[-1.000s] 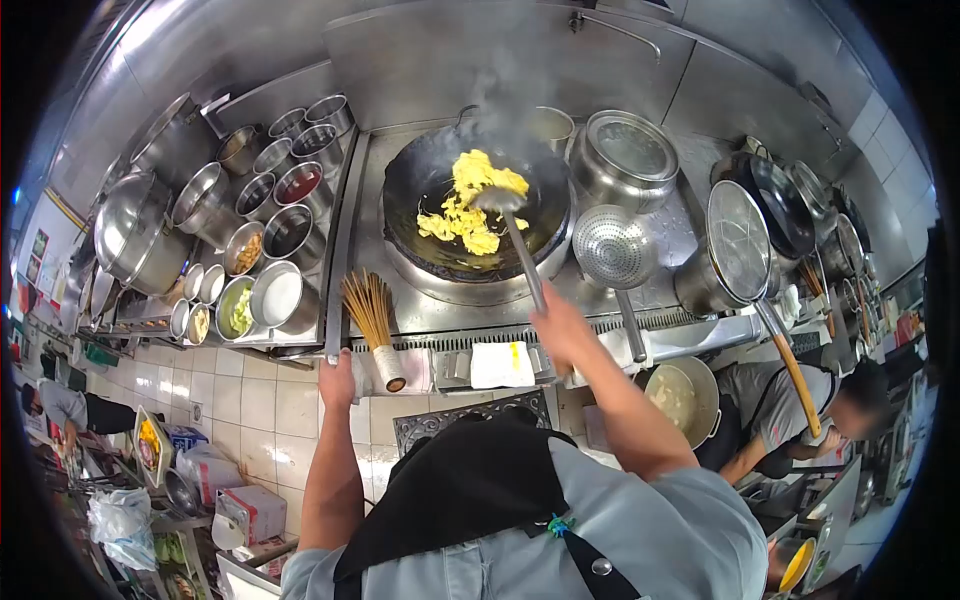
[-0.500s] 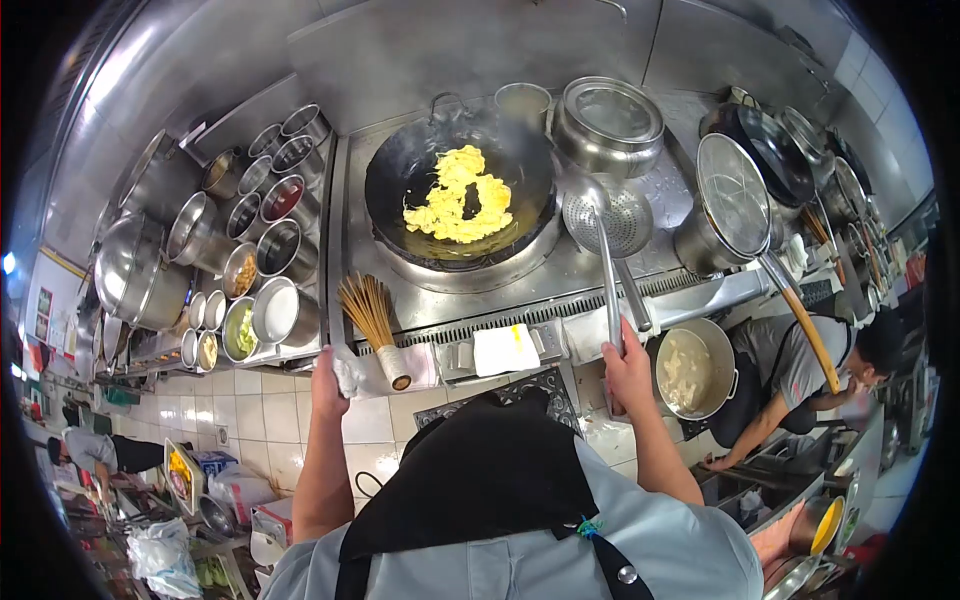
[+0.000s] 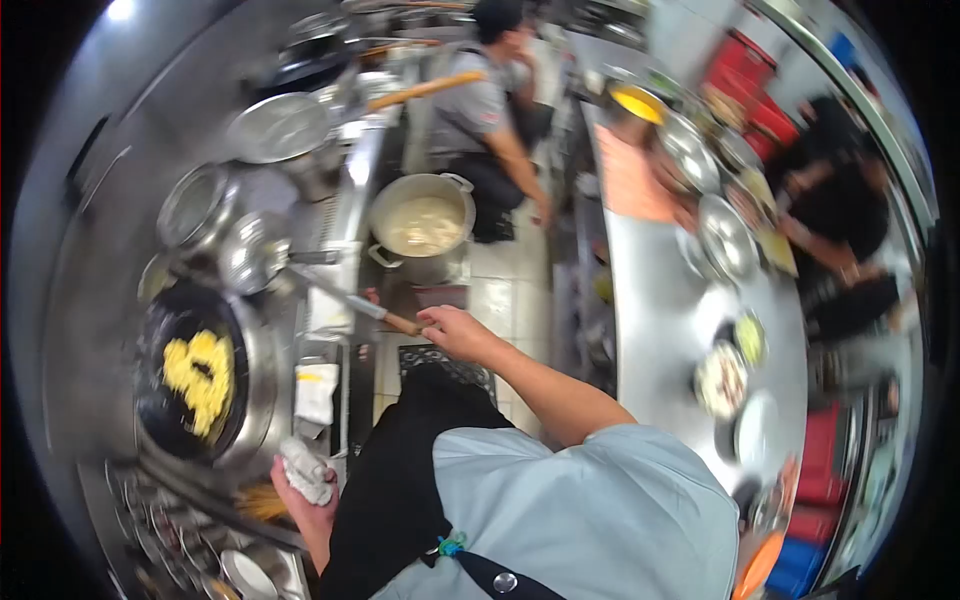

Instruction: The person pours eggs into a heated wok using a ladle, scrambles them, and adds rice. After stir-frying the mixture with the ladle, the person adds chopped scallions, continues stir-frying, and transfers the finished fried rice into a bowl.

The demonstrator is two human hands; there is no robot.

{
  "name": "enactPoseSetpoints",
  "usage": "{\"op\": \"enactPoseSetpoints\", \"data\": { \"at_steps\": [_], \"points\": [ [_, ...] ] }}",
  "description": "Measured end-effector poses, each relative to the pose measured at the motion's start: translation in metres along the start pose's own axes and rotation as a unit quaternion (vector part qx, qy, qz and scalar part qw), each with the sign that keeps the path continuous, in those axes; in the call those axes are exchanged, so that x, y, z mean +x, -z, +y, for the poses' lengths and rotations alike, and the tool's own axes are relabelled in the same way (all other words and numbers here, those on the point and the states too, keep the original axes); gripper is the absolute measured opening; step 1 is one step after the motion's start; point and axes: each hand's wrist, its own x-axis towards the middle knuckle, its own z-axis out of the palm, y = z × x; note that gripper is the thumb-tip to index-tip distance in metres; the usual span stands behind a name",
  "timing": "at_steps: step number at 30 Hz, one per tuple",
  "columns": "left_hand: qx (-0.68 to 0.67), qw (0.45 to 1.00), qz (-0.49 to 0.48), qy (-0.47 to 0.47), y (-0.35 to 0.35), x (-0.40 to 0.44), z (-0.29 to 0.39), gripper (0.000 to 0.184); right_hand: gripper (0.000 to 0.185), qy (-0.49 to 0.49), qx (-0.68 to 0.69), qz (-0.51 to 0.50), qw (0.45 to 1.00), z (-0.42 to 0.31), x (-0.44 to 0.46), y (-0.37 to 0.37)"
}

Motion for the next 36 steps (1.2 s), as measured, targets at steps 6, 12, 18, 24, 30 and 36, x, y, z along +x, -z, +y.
{"op": "enactPoseSetpoints", "data": {
  "at_steps": [6, 12, 18, 24, 30, 36],
  "points": [
    [0.094, 0.980, -0.120, 0.127, -0.007, -0.010, -0.022, 0.049, 0.032, -0.228, 0.454, 0.318, 0.801, 0.027, -0.199, 0.029],
    [0.214, 0.924, -0.259, 0.180, -0.017, -0.006, -0.037, 0.050, 0.019, -0.120, 0.525, 0.687, 0.487, 0.061, -0.360, 0.079],
    [0.183, 0.909, -0.283, 0.245, -0.051, -0.024, -0.058, 0.045, 0.023, -0.214, 0.433, 0.751, 0.450, 0.074, -0.419, 0.152],
    [0.144, 0.933, -0.255, 0.208, -0.007, -0.002, -0.064, 0.043, 0.030, -0.122, 0.458, 0.697, 0.537, 0.143, -0.442, 0.162],
    [-0.008, 0.978, -0.130, 0.166, 0.034, -0.040, -0.034, 0.038, 0.029, -0.275, 0.366, 0.632, 0.625, 0.078, -0.397, 0.132],
    [-0.087, 0.989, -0.080, 0.094, 0.066, -0.055, -0.019, 0.037, 0.023, -0.260, 0.394, 0.342, 0.813, -0.010, -0.213, 0.082]
  ]
}}
